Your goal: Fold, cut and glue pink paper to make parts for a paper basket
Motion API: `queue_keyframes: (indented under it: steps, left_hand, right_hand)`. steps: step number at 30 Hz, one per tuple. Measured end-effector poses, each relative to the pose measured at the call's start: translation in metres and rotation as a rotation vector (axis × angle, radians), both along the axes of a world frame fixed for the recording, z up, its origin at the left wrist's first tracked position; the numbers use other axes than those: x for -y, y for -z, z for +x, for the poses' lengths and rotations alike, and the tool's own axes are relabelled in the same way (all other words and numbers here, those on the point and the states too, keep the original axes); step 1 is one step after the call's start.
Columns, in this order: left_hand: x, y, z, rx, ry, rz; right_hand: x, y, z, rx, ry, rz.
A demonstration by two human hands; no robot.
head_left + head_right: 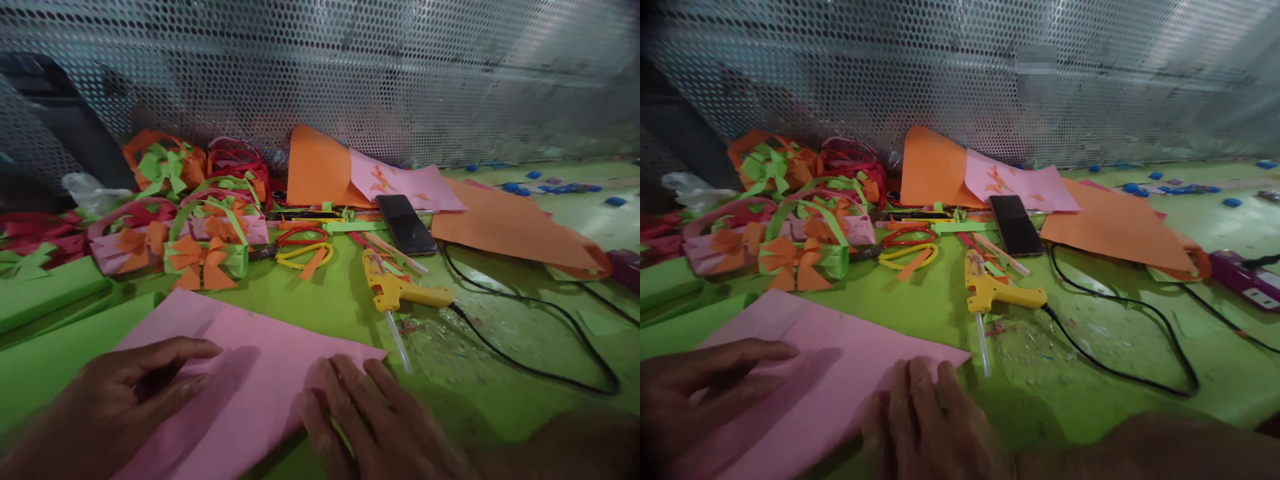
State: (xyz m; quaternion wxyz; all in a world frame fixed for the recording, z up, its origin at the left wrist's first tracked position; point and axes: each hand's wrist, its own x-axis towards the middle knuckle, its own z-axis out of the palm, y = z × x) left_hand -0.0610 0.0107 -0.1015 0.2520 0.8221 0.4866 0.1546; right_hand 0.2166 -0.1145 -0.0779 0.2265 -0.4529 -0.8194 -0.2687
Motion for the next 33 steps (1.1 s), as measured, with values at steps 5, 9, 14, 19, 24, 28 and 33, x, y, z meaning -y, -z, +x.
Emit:
queue_keyframes:
  steps: [5,9,14,19,24,28,33]
  left_hand:
    - [0.009,-0.023,0.024,-0.085,-0.158,0.115]
    - [0.017,-0.044,0.041,-0.045,-0.203,-0.063]
    - [0.022,-0.057,0.047,-0.025,-0.191,-0.154]
    - [0.021,-0.058,0.048,-0.072,-0.159,-0.111]
    - [0.021,-0.057,0.047,-0.123,-0.1,-0.073]
    - [0.021,-0.057,0.046,-0.127,-0.084,-0.087]
    - [0.018,-0.058,0.048,-0.122,-0.107,-0.108]
  right_hand:
    - [-0.003,0.005,0.003,0.017,-0.051,0.003]
    - [-0.005,0.012,0.005,0.022,-0.073,0.001]
    - [-0.005,0.012,0.007,0.02,-0.087,-0.006]
    - [-0.008,0.012,0.01,0.041,-0.106,0.023]
    - [-0.008,0.013,0.012,0.041,-0.11,0.04]
    - [-0.008,0.012,0.012,0.045,-0.108,0.046]
    - [-0.008,0.01,0.012,0.041,-0.105,0.044]
